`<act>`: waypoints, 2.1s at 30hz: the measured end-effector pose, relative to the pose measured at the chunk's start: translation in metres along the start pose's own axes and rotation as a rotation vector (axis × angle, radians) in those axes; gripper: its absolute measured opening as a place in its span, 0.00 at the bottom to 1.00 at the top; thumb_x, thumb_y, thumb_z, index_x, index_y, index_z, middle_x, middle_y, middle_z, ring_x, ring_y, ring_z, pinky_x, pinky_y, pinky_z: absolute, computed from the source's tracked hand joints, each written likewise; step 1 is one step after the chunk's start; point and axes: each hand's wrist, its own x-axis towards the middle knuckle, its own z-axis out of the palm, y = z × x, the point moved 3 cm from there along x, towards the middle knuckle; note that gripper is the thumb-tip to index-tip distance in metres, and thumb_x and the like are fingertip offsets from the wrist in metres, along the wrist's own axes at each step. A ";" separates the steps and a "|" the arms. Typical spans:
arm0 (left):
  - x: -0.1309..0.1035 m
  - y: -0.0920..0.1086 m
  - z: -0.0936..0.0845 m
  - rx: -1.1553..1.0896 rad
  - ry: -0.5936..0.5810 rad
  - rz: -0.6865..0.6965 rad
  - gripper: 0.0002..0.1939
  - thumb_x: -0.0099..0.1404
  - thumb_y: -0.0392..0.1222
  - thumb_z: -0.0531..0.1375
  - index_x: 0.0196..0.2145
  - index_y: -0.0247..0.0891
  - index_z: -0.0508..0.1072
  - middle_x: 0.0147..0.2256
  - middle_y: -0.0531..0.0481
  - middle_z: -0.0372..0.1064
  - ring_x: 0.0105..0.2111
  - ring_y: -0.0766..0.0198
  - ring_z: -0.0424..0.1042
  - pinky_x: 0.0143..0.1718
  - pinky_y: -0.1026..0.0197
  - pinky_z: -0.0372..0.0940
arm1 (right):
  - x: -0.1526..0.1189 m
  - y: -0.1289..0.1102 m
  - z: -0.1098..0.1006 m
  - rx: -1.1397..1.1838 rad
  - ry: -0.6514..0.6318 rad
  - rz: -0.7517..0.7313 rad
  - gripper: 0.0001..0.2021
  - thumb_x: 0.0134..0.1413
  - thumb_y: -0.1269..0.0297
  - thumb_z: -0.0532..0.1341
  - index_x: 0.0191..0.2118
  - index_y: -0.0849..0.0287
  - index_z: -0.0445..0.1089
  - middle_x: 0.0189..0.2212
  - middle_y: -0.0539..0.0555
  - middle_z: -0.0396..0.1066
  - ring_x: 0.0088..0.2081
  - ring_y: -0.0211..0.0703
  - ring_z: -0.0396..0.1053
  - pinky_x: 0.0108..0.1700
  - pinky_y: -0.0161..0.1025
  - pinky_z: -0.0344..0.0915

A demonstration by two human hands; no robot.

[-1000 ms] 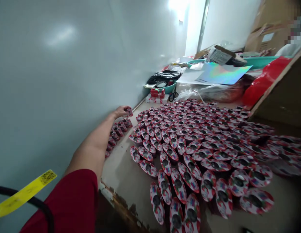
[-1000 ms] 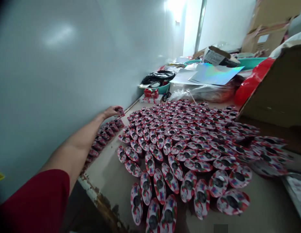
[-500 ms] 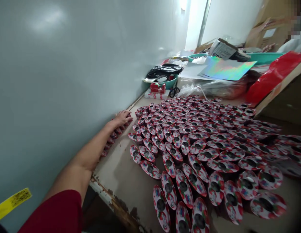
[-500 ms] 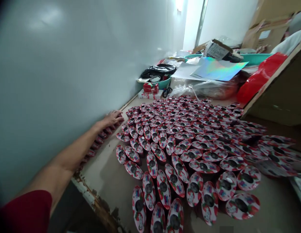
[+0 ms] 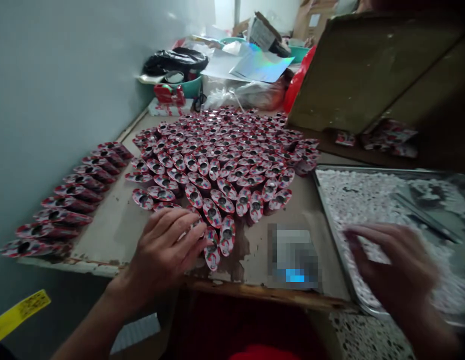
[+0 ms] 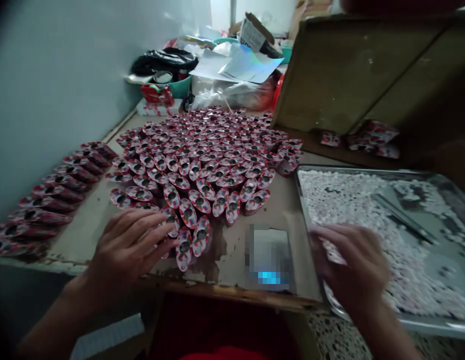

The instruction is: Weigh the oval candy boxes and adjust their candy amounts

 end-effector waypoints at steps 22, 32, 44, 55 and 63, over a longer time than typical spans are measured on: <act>-0.098 0.028 0.060 -0.086 0.097 -0.507 0.65 0.54 0.68 0.74 0.78 0.50 0.46 0.78 0.29 0.35 0.75 0.24 0.47 0.66 0.24 0.61 | 0.030 -0.060 0.013 -0.177 -0.454 -0.371 0.14 0.70 0.75 0.65 0.31 0.57 0.72 0.29 0.53 0.70 0.35 0.51 0.62 0.44 0.47 0.50; -0.029 0.058 0.101 0.036 0.039 -0.021 0.31 0.69 0.58 0.68 0.67 0.62 0.69 0.67 0.45 0.69 0.69 0.37 0.65 0.74 0.22 0.31 | 0.000 -0.023 0.029 -0.063 -0.534 -0.172 0.10 0.66 0.61 0.76 0.37 0.57 0.76 0.34 0.52 0.76 0.37 0.49 0.70 0.44 0.45 0.52; 0.033 0.088 0.126 0.060 0.001 -0.409 0.33 0.70 0.59 0.65 0.67 0.45 0.69 0.70 0.31 0.61 0.72 0.33 0.56 0.72 0.20 0.34 | -0.110 0.170 0.007 -0.220 -0.773 0.465 0.34 0.71 0.49 0.59 0.76 0.56 0.55 0.68 0.72 0.59 0.63 0.75 0.62 0.56 0.61 0.65; 0.007 0.123 0.087 0.020 0.126 -0.133 0.19 0.72 0.47 0.67 0.59 0.45 0.78 0.61 0.38 0.74 0.66 0.44 0.69 0.73 0.38 0.53 | -0.080 0.157 0.028 -0.156 -0.784 0.295 0.09 0.73 0.62 0.56 0.49 0.60 0.70 0.39 0.63 0.74 0.36 0.56 0.70 0.35 0.43 0.56; 0.025 0.146 0.080 -0.059 0.231 -0.072 0.20 0.70 0.44 0.69 0.58 0.45 0.77 0.54 0.44 0.79 0.57 0.49 0.76 0.71 0.42 0.59 | -0.094 0.188 0.005 0.850 -0.303 1.060 0.17 0.49 0.51 0.74 0.36 0.54 0.71 0.28 0.52 0.68 0.27 0.43 0.61 0.29 0.39 0.55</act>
